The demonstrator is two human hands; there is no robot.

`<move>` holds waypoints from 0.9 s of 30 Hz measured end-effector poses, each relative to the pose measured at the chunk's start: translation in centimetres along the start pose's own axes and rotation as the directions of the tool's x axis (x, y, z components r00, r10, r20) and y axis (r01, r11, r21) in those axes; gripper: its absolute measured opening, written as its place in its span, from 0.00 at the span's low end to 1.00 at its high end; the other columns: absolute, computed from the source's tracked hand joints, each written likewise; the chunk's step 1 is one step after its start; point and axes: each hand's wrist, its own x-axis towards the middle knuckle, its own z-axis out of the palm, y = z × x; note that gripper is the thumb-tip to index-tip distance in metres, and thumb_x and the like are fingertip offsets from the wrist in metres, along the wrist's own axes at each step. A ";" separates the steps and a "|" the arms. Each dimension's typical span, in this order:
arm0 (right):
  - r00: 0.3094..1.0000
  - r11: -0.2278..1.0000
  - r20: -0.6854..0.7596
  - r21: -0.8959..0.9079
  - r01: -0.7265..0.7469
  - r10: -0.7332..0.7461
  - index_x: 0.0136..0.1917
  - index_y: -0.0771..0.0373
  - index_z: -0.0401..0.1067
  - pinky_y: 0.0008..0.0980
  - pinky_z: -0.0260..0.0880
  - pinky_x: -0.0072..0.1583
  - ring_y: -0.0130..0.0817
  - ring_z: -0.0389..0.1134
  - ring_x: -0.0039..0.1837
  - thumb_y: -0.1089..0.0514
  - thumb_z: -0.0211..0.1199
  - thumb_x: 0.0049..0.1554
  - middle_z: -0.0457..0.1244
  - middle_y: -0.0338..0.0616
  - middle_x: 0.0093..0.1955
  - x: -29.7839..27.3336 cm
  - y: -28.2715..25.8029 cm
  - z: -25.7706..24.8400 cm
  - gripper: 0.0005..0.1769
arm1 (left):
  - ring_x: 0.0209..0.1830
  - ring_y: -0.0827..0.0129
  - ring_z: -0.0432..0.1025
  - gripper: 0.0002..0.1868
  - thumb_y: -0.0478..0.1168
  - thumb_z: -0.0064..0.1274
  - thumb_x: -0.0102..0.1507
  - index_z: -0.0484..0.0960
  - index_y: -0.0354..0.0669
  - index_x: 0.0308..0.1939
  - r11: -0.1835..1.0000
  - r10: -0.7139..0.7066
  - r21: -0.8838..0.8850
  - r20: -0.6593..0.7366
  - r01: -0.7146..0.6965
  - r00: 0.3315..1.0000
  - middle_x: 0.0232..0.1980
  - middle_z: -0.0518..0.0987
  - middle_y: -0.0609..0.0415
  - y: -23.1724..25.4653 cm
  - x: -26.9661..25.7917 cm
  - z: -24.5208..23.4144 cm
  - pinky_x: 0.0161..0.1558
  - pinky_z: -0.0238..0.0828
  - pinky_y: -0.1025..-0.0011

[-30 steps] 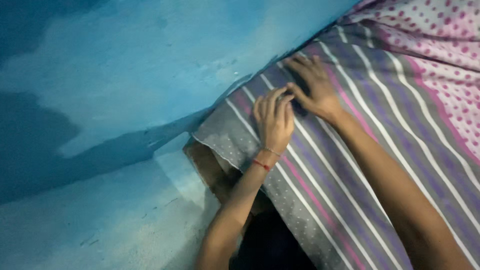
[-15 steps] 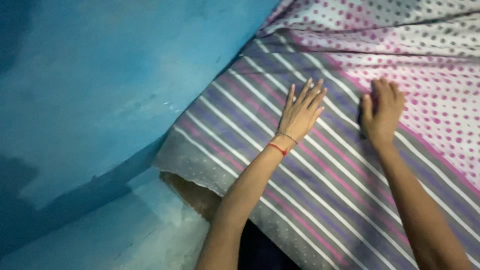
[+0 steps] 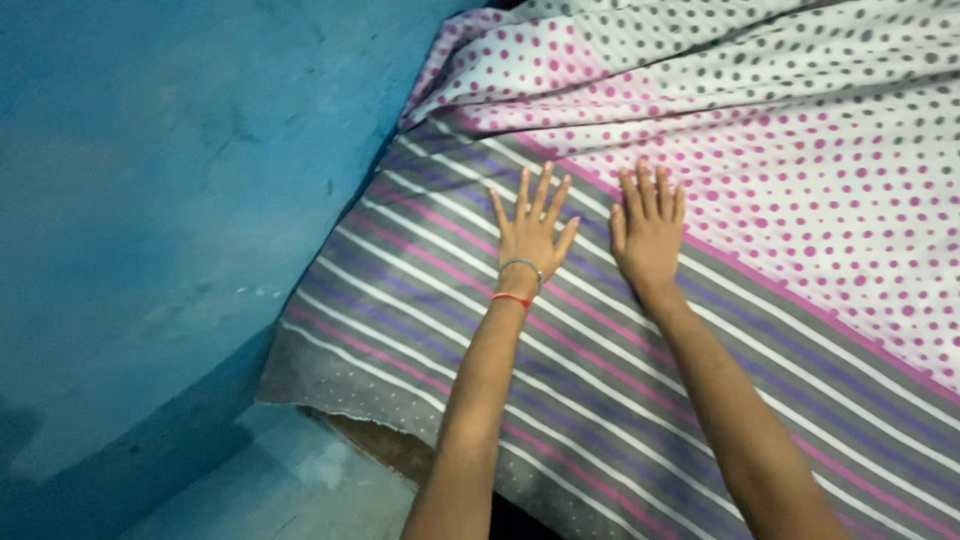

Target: The person folds a large patterned bed sheet on a bed. They smooth the fabric, fold it in half lengthwise, and then fold it again to create a neat rectangular stack.

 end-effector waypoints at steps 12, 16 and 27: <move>0.999 1.000 -0.027 0.014 -0.017 0.017 0.80 0.55 0.60 0.58 0.39 0.81 0.48 0.45 0.85 0.51 0.55 0.67 0.49 0.46 0.85 -0.4 0.2 0.5 0.29 | 0.85 0.58 0.38 0.36 0.62 0.41 0.70 0.56 0.64 0.81 0.999 0.011 -0.048 -0.130 -0.017 0.991 0.85 0.46 0.62 -0.3 -0.4 1.1 0.77 0.25 0.31; 0.999 1.000 -0.021 0.011 -0.026 0.026 0.79 0.56 0.60 0.58 0.39 0.80 0.49 0.45 0.85 0.50 0.55 0.67 0.49 0.47 0.84 -0.1 0.1 0.7 0.29 | 0.85 0.58 0.40 0.35 0.61 0.43 0.69 0.58 0.64 0.80 0.998 0.011 -0.059 -0.136 -0.019 0.991 0.85 0.47 0.61 -0.4 -0.2 0.7 0.76 0.25 0.31; 0.999 0.999 -0.022 -0.034 -0.025 0.025 0.78 0.55 0.61 0.57 0.41 0.80 0.48 0.46 0.84 0.50 0.56 0.65 0.50 0.46 0.83 0.2 -0.1 0.3 0.29 | 0.85 0.58 0.39 0.36 0.61 0.43 0.68 0.57 0.64 0.80 0.998 -0.008 -0.066 -0.104 0.001 0.995 0.85 0.47 0.63 -0.3 -0.1 0.5 0.76 0.25 0.32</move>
